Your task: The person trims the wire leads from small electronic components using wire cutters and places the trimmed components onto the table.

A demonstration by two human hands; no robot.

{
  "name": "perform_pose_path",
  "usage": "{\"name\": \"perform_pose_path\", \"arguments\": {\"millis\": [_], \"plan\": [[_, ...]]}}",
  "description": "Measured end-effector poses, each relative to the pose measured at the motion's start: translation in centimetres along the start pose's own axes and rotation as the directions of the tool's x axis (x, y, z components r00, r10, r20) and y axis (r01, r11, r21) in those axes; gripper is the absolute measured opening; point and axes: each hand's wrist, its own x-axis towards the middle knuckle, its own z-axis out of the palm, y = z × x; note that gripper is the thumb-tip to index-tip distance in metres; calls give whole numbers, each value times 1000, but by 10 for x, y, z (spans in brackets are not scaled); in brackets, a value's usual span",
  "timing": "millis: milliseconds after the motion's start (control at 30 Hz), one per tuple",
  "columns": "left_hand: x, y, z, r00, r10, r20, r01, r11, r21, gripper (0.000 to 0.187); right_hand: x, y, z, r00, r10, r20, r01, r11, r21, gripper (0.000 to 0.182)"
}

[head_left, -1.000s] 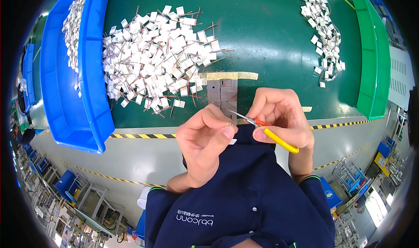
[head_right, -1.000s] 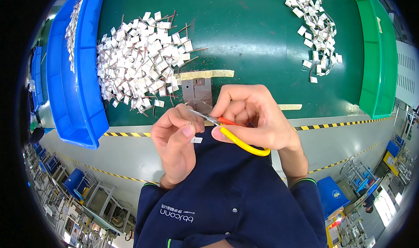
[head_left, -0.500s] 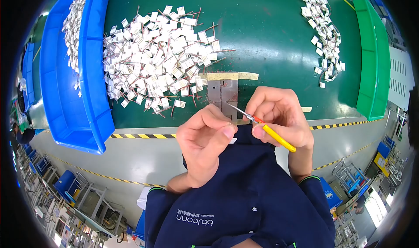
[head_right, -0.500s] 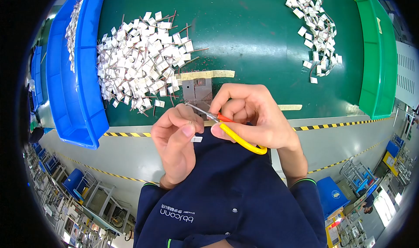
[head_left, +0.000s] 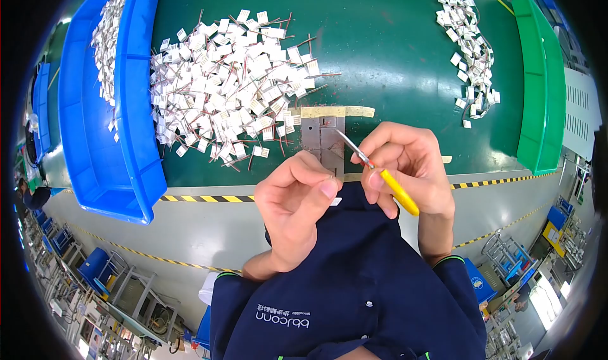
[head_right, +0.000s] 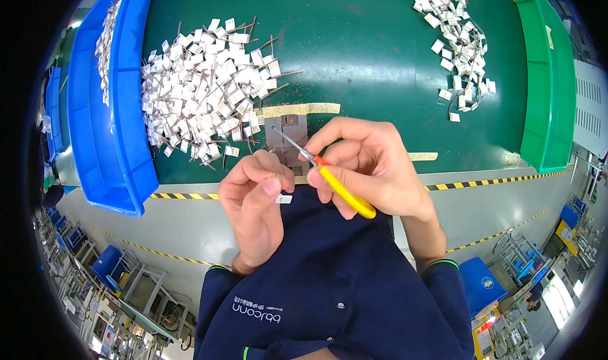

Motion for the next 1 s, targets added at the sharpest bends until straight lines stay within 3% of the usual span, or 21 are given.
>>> {"name": "perform_pose_path", "arguments": {"millis": [433, 533, 600, 667, 767, 833, 933, 1000], "plan": [[0, -5, -6, 999, 30, 41, -26, 996, -91, 6, 1, -1, 7, 999, 49, -15, -49, 998, -34, 18], [0, -5, -6, 999, 32, 40, -28, 995, -97, 6, 0, 5, 5, 1000, -4, 0, 4, 1000, -6, 23], [0, -5, -6, 998, 49, 32, -47, 997, -65, 6, -2, -4, 4, 996, 78, 53, -71, 990, -119, 26], [0, -3, -4, 997, 70, 11, -70, 997, -23, 6, -1, 1, 4, 999, 32, 44, -23, 983, -182, 29], [4, 9, -4, 989, 142, -51, -138, 987, 85, 10, -4, -6, -1, 998, -21, -51, 7, 965, -261, 30], [10, 14, -14, 956, 288, -58, -276, 948, 161, 10, -6, -14, -6, 985, -89, -151, 41, 955, -295, 31], [21, 26, -29, 887, 449, -107, -411, 873, 263, 10, 1, -17, -22, 806, -413, -424, 183, 855, -484, 32], [27, 34, -38, 842, 511, -175, -444, 839, 314, 7, 8, -25, -37, 627, -627, -462, 148, 678, -720, 32]]}}
